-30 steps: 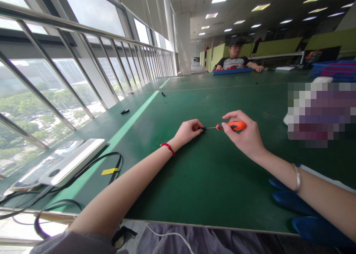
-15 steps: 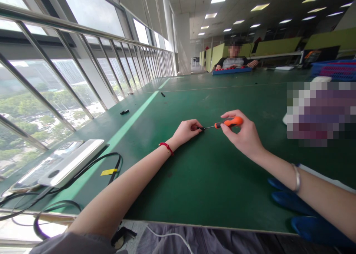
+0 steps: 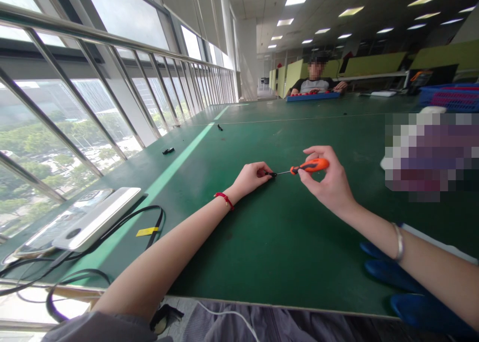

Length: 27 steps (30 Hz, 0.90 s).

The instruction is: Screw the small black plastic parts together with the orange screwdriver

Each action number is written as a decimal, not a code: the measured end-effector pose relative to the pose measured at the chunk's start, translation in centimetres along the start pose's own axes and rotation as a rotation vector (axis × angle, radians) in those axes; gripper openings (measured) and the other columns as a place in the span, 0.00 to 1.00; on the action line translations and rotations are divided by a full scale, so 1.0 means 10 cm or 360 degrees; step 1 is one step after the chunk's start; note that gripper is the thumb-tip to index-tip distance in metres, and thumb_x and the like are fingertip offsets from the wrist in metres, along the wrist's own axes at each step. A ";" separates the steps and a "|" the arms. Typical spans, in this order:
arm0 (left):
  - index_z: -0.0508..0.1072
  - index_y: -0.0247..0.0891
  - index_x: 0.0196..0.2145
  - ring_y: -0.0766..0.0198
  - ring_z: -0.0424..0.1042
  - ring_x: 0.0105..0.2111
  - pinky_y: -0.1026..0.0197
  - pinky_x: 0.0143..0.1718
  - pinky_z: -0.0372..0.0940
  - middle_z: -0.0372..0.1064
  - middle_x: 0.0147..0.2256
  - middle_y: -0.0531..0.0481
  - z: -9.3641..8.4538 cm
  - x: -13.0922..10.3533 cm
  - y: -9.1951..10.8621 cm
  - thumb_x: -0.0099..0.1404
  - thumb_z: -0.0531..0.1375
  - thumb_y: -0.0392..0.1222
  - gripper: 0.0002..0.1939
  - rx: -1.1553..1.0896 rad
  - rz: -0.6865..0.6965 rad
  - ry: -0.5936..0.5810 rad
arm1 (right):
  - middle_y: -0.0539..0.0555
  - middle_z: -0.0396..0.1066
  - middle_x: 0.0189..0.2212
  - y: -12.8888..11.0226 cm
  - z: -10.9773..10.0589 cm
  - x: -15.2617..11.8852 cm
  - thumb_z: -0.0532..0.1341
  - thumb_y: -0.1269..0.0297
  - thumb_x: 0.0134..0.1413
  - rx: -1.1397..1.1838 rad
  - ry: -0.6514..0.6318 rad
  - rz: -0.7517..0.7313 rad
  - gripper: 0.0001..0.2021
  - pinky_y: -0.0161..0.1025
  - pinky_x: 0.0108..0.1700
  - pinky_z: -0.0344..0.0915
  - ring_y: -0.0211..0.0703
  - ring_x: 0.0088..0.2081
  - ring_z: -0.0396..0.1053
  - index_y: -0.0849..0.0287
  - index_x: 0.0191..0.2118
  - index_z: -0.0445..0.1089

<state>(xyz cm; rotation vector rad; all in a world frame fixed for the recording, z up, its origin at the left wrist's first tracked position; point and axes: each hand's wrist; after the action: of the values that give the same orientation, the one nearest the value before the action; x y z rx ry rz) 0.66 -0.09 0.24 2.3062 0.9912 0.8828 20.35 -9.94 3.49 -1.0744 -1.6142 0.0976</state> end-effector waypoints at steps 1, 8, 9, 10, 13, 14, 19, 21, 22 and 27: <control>0.75 0.34 0.34 0.66 0.69 0.28 0.65 0.33 0.64 0.72 0.28 0.50 0.00 0.00 0.00 0.58 0.60 0.40 0.08 0.0000 0.0000 -0.0001 | 0.48 0.65 0.28 0.00 0.00 0.00 0.62 0.65 0.46 0.0007 -0.0005 0.0005 0.16 0.40 0.35 0.65 0.41 0.28 0.66 0.55 0.43 0.62; 0.75 0.34 0.34 0.67 0.68 0.27 0.65 0.33 0.64 0.71 0.27 0.51 0.00 -0.01 0.02 0.57 0.61 0.39 0.07 0.0003 -0.0027 0.0023 | 0.49 0.68 0.22 -0.03 -0.01 -0.02 0.60 0.58 0.53 -0.0009 -0.0182 0.0079 0.07 0.37 0.27 0.62 0.40 0.23 0.67 0.55 0.30 0.67; 0.75 0.34 0.33 0.67 0.68 0.27 0.65 0.32 0.64 0.71 0.27 0.51 0.00 -0.01 0.02 0.57 0.61 0.39 0.07 0.0001 -0.0032 0.0021 | 0.49 0.69 0.23 -0.03 -0.01 -0.02 0.60 0.59 0.52 -0.0012 -0.0139 0.0055 0.06 0.38 0.28 0.63 0.40 0.25 0.67 0.55 0.32 0.67; 0.75 0.34 0.33 0.67 0.68 0.27 0.65 0.32 0.64 0.71 0.27 0.51 0.00 -0.01 0.02 0.57 0.61 0.39 0.07 -0.0001 -0.0035 0.0016 | 0.50 0.69 0.25 -0.03 0.00 -0.01 0.61 0.61 0.51 -0.0017 -0.0096 0.0034 0.05 0.38 0.30 0.64 0.40 0.26 0.68 0.55 0.34 0.67; 0.75 0.34 0.34 0.67 0.68 0.28 0.65 0.32 0.64 0.71 0.27 0.51 0.01 -0.01 0.02 0.58 0.60 0.39 0.07 0.0014 -0.0037 0.0007 | 0.50 0.68 0.30 -0.02 0.00 -0.01 0.62 0.65 0.47 0.0011 0.0002 0.0012 0.14 0.38 0.31 0.65 0.41 0.29 0.68 0.55 0.42 0.64; 0.74 0.34 0.33 0.67 0.68 0.28 0.65 0.31 0.64 0.71 0.27 0.51 0.01 -0.01 0.02 0.58 0.60 0.39 0.07 0.0025 -0.0036 0.0008 | 0.49 0.67 0.29 -0.01 0.00 -0.01 0.63 0.65 0.47 0.0018 -0.0003 0.0017 0.16 0.38 0.31 0.65 0.40 0.28 0.68 0.55 0.43 0.63; 0.74 0.34 0.34 0.67 0.68 0.28 0.65 0.32 0.64 0.71 0.28 0.51 0.01 -0.01 0.01 0.58 0.60 0.39 0.07 0.0057 -0.0021 0.0016 | 0.45 0.64 0.16 -0.02 -0.01 -0.01 0.60 0.60 0.53 -0.0046 -0.0189 0.0050 0.05 0.38 0.26 0.61 0.37 0.18 0.62 0.54 0.32 0.66; 0.74 0.35 0.34 0.66 0.68 0.28 0.65 0.32 0.64 0.71 0.28 0.50 0.01 -0.01 0.01 0.58 0.60 0.40 0.07 0.0062 -0.0019 0.0016 | 0.46 0.65 0.16 -0.03 -0.01 -0.01 0.59 0.59 0.53 -0.0058 -0.0175 0.0019 0.06 0.38 0.26 0.61 0.38 0.18 0.63 0.54 0.30 0.66; 0.74 0.35 0.34 0.66 0.68 0.28 0.65 0.32 0.64 0.71 0.28 0.50 0.01 -0.01 0.01 0.58 0.59 0.40 0.07 0.0064 -0.0019 0.0016 | 0.46 0.66 0.17 -0.04 -0.01 -0.01 0.60 0.60 0.52 -0.0066 -0.0139 0.0000 0.05 0.38 0.27 0.62 0.39 0.19 0.64 0.54 0.31 0.66; 0.74 0.35 0.34 0.66 0.68 0.29 0.65 0.31 0.63 0.71 0.28 0.50 0.02 -0.01 -0.02 0.58 0.59 0.40 0.07 0.0067 -0.0002 0.0016 | 0.49 0.67 0.28 0.00 0.00 0.00 0.62 0.66 0.47 -0.0017 0.0007 -0.0051 0.15 0.40 0.35 0.66 0.42 0.30 0.68 0.55 0.43 0.63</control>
<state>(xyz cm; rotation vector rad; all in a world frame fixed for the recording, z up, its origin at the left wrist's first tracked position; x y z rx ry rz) 0.71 -0.07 -0.03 2.3379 1.0247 0.8819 20.40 -9.91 3.53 -1.0560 -1.6289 0.0657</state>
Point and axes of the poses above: each hand's wrist, its own x-axis towards the middle knuckle, its own z-axis out of the palm, y = z × x
